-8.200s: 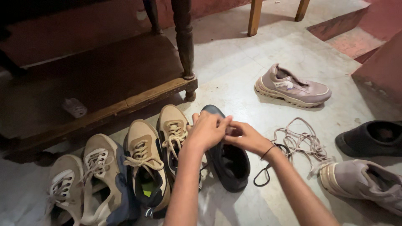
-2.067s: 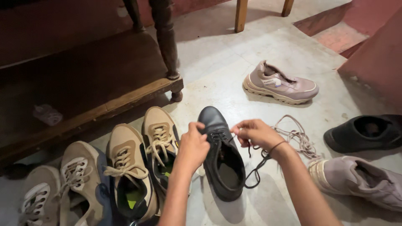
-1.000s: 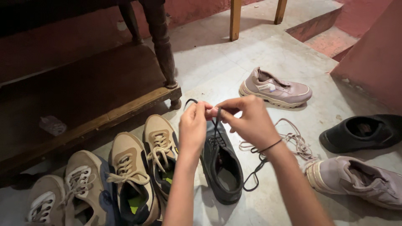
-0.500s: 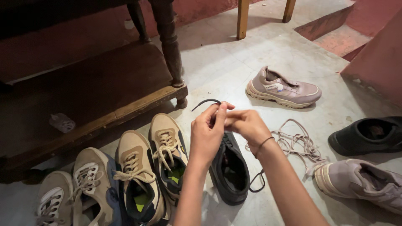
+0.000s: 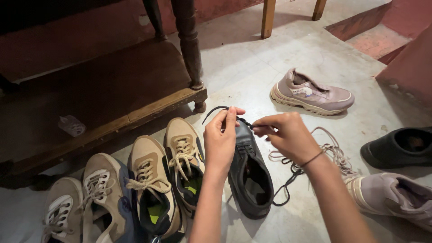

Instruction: The person ties the laces of a beige sneaker, then moves to a black shoe and threads a black lace through its eyelets, pulling it tight and continuing to lace the shoe.

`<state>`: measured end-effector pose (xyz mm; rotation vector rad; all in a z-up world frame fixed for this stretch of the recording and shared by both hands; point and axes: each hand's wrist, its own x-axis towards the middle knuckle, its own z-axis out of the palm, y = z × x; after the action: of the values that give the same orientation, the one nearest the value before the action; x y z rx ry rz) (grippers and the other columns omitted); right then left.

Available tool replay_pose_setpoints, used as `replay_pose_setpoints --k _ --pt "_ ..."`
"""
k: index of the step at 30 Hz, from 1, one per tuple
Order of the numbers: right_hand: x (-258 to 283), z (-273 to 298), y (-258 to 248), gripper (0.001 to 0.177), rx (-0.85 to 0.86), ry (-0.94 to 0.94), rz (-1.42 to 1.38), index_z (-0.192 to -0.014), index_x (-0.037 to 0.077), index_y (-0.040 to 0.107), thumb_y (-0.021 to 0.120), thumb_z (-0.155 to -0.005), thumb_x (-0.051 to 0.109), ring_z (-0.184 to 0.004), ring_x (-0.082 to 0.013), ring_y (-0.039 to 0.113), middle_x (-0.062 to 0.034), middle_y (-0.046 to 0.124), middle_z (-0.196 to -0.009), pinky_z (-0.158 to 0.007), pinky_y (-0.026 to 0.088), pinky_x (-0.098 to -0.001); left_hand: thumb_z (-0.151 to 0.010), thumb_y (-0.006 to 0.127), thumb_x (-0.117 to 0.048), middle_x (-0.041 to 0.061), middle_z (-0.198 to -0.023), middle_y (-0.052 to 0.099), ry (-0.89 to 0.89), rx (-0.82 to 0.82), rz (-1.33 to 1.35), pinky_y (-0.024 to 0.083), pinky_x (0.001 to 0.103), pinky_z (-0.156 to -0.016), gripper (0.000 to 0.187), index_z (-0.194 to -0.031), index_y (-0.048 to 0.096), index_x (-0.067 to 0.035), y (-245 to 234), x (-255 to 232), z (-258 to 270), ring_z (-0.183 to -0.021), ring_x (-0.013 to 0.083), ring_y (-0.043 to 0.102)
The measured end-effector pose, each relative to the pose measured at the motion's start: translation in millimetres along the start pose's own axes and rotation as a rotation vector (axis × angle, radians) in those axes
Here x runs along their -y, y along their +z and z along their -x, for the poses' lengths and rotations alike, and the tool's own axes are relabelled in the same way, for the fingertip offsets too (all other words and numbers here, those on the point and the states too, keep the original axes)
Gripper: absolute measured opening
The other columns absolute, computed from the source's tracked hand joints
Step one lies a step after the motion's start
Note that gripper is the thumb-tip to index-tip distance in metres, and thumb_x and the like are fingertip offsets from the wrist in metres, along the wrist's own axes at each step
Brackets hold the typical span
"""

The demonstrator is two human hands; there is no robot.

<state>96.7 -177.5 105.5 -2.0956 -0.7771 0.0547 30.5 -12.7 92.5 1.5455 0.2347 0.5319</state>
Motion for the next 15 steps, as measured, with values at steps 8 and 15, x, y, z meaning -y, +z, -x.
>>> replay_pose_setpoints --k 8,15 --pt "1 3 22 0.025 -0.093 0.026 -1.261 -0.088 0.006 0.065 0.056 -0.105 0.022 -0.132 -0.0260 0.061 -0.0150 0.074 -0.117 -0.116 0.043 -0.0438 -0.108 0.053 -0.033 0.001 -0.093 0.068 -0.195 0.067 0.594 0.048 0.028 -0.081 0.031 -0.100 0.070 -0.008 26 22 5 -0.087 0.0107 0.058" --pt "-32 -5 35 0.021 -0.436 0.222 -2.029 -0.085 0.006 0.057 0.053 -0.104 0.015 -0.070 -0.0175 0.051 -0.0038 0.050 -0.071 -0.099 0.054 -0.0399 -0.098 0.048 -0.006 0.000 -0.093 0.063 -0.276 -0.065 0.952 0.052 0.032 -0.096 0.012 -0.091 0.053 -0.014 34 45 1 -0.098 0.0118 0.068"
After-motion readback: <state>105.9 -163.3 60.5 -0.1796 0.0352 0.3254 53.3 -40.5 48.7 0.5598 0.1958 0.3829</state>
